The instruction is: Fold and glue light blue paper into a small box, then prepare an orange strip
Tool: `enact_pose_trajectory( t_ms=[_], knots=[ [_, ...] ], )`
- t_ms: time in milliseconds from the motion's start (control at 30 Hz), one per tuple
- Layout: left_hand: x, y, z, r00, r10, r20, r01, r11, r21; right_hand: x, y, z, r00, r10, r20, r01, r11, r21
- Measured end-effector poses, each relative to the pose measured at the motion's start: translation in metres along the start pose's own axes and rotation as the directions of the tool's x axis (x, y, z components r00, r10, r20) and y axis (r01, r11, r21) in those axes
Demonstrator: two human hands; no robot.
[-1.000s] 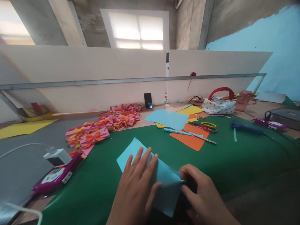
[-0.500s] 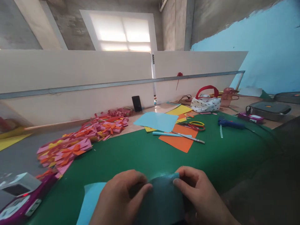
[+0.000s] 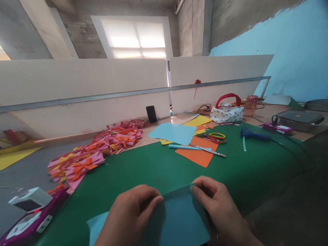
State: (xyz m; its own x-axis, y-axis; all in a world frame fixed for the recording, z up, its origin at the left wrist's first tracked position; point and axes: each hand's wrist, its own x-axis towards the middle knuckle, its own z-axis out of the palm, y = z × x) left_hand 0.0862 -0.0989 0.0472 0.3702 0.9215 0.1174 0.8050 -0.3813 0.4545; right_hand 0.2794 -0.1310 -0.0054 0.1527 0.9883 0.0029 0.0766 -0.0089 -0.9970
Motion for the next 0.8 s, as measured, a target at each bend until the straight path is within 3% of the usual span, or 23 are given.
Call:
enact_pose_trajectory(
  t_ms=[133, 200, 233, 300, 367, 400, 633, 800],
  knots=[
    [0.015, -0.021, 0.001, 0.998, 0.044, -0.055, -0.037, 0.992, 0.118, 0.021, 0.0, 0.003, 0.974, -0.191, -0.119, 0.163, 0.964, -0.211],
    [0.025, -0.031, 0.002, 0.994, 0.077, -0.075, -0.062, 0.98, 0.187, 0.035, -0.001, 0.008, 0.941, -0.321, -0.106, 0.237, 0.85, -0.47],
    [0.03, -0.035, 0.003, 0.993, 0.08, -0.081, -0.06, 0.972, 0.225, 0.042, -0.002, 0.01, 0.927, -0.369, -0.068, 0.246, 0.734, -0.633],
    [0.038, -0.042, 0.005, 0.995, 0.044, -0.084, -0.016, 0.951, 0.308, 0.056, -0.002, 0.016, 0.912, -0.407, 0.044, 0.227, 0.415, -0.881],
    [0.042, -0.048, 0.007, 0.996, 0.028, -0.082, 0.007, 0.915, 0.403, 0.069, -0.001, 0.019, 0.911, -0.382, 0.153, 0.227, 0.157, -0.961],
    [0.042, -0.051, 0.008, 0.997, 0.038, -0.074, -0.001, 0.897, 0.442, 0.075, 0.0, 0.019, 0.91, -0.365, 0.196, 0.244, 0.091, -0.966],
    [0.042, -0.071, 0.011, 0.994, 0.11, 0.004, -0.096, 0.849, 0.52, 0.093, 0.006, 0.019, 0.9, -0.289, 0.326, 0.318, -0.077, -0.945],
    [0.042, -0.073, 0.011, 0.986, 0.163, 0.028, -0.15, 0.814, 0.562, 0.091, 0.003, 0.023, 0.893, -0.248, 0.375, 0.355, -0.121, -0.927]
  ],
)
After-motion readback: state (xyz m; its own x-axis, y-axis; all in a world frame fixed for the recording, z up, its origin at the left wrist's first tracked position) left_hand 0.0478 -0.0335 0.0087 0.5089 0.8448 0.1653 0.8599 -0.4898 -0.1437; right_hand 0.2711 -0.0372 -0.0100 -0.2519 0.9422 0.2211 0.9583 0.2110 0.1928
